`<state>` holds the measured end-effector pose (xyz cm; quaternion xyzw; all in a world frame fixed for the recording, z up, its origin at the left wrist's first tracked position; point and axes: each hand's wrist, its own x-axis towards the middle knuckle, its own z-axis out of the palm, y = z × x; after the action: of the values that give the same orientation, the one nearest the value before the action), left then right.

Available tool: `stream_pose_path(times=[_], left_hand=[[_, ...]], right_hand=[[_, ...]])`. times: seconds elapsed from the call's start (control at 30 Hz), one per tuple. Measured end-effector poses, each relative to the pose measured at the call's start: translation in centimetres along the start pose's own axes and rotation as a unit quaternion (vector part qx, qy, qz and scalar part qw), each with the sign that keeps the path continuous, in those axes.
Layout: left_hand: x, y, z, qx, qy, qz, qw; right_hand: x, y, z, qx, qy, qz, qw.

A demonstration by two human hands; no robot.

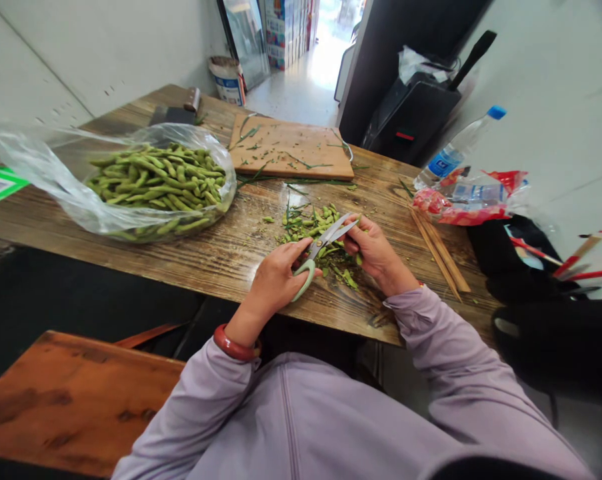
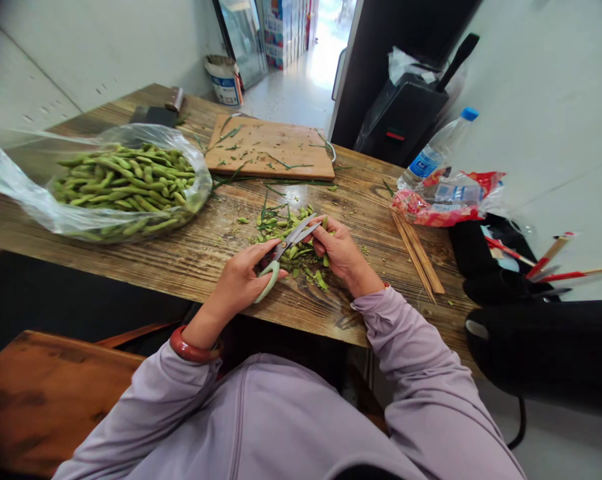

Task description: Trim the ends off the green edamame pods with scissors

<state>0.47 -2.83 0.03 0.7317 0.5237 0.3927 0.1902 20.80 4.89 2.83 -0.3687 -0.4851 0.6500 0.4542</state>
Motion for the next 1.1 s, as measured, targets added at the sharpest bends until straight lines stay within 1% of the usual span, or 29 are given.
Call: stream_pose_path(times=[0.2, 0.33, 0.63, 0.8, 0.97, 1.1], left_hand=[[-0.05, -0.19, 0.10, -0.014, 0.009, 0.007, 1.000], [-0.03, -0.19, 0.10, -0.016, 0.008, 0.008, 1.000], [-0.04, 0.00, 0.02, -0.009, 0.006, -0.007, 1.000], [-0.04, -0.03, 0.05, -0.005, 0.012, -0.001, 1.000], [0.00, -0.10, 0.18, -0.001, 0.011, 0.014, 1.000], [-0.05, -0.17, 0.30, 0.018, 0.012, 0.012, 1.000]], right_hand=[[-0.40, 0.21, 0.76, 0.019, 0.001, 0.011, 1.000], [-0.43, 0.07, 0.81, 0.024, 0.000, 0.009, 1.000], [-0.31, -0.11, 0.50, 0.005, 0.004, -0.024, 1.000], [-0.45, -0.16, 0.67, -0.018, 0.002, -0.036, 0.999], [-0.55, -0.09, 0.83, 0.001, -0.005, -0.048, 0.999], [-0.60, -0.03, 0.94, 0.002, -0.001, -0.056, 0.998]])
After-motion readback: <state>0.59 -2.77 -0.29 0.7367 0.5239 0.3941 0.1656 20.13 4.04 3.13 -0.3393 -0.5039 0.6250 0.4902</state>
